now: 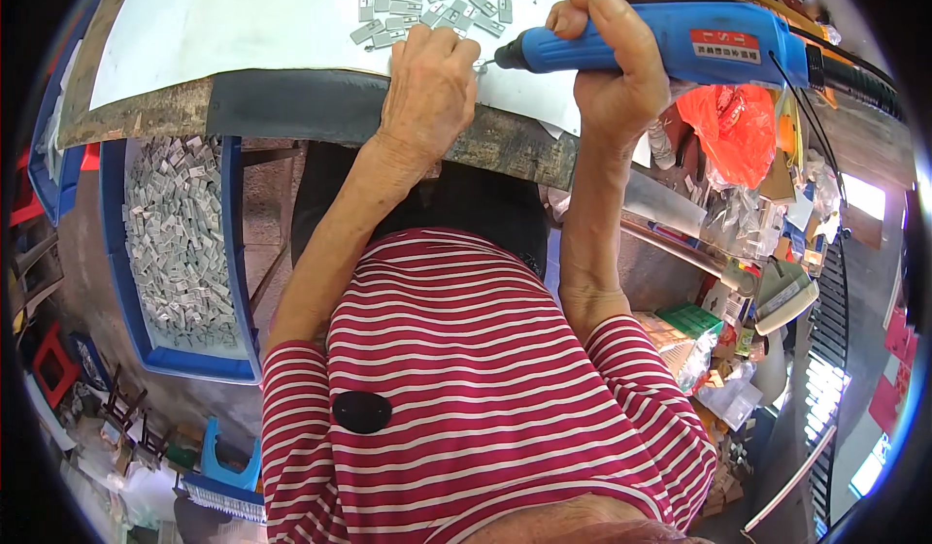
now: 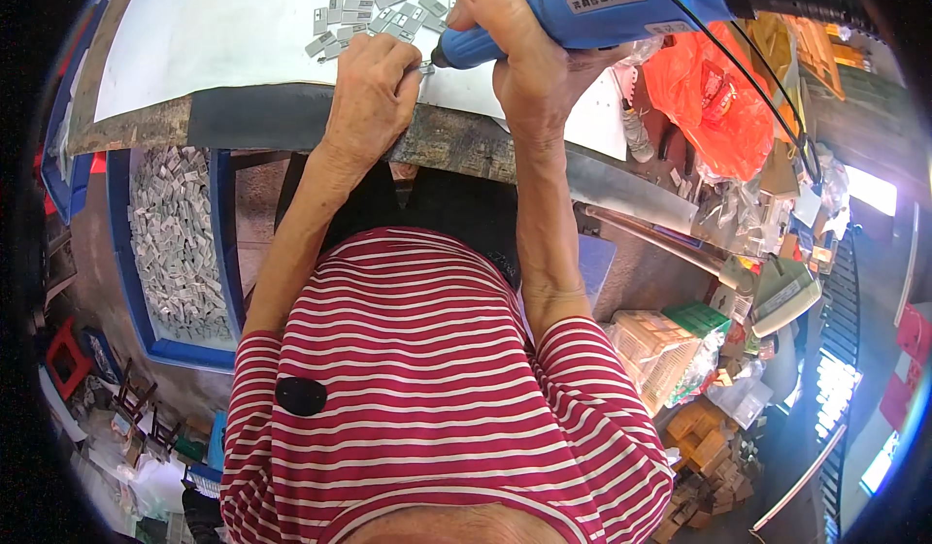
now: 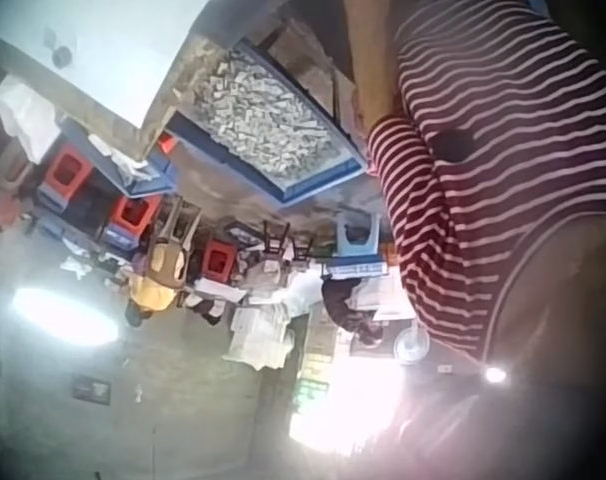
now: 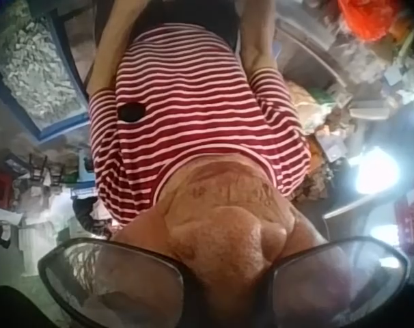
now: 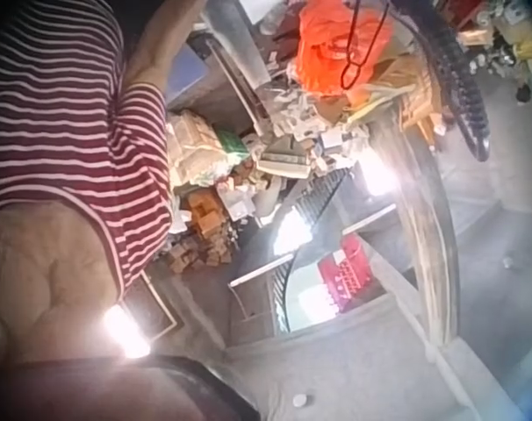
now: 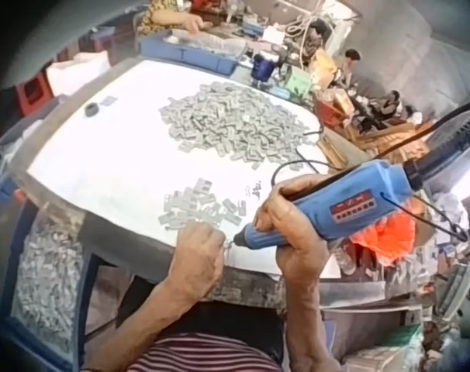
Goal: Using an electric screwdriver to assemble small metal hardware components at a workbench.
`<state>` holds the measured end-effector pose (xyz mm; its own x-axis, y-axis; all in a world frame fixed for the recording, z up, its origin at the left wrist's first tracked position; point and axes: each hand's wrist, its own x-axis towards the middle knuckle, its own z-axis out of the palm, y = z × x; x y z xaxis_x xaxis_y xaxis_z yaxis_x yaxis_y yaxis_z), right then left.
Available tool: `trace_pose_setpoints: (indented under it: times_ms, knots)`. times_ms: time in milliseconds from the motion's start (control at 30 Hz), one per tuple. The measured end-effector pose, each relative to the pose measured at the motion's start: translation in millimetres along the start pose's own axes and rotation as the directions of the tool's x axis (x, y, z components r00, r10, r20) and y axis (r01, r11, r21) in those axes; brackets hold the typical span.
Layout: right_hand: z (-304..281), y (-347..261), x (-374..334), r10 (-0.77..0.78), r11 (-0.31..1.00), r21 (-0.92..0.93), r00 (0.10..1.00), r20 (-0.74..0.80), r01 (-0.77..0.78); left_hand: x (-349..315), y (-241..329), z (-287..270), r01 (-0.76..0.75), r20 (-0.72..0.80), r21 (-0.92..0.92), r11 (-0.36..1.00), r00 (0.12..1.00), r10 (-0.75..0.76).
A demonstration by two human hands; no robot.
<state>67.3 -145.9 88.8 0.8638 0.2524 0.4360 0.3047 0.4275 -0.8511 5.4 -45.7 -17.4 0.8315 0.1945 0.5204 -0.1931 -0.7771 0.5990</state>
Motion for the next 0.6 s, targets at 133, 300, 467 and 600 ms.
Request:
trace_pose_setpoints:
  times_ms: [133,300,467,600]
  knots:
    - [-7.5,33.7,11.9,-0.163,0.933,0.341,0.980,0.113,0.116,-0.2,0.4,0.0,0.000,0.003,0.011,1.000,1.000,0.000]
    - [-5.0,34.6,11.7,-0.328,0.745,0.650,0.931,0.161,0.150,-0.3,0.1,-0.9,0.007,0.054,0.020,1.000,0.999,-0.008]
    - [2.8,4.3,0.6,-0.043,0.992,-0.115,0.999,0.024,0.046,-0.2,0.5,-1.4,0.019,0.065,0.024,1.000,0.998,-0.021]
    - [3.9,6.7,0.4,-0.040,0.993,-0.110,0.999,0.018,0.041,0.1,0.0,-1.4,0.032,0.071,0.000,0.999,0.997,-0.032]
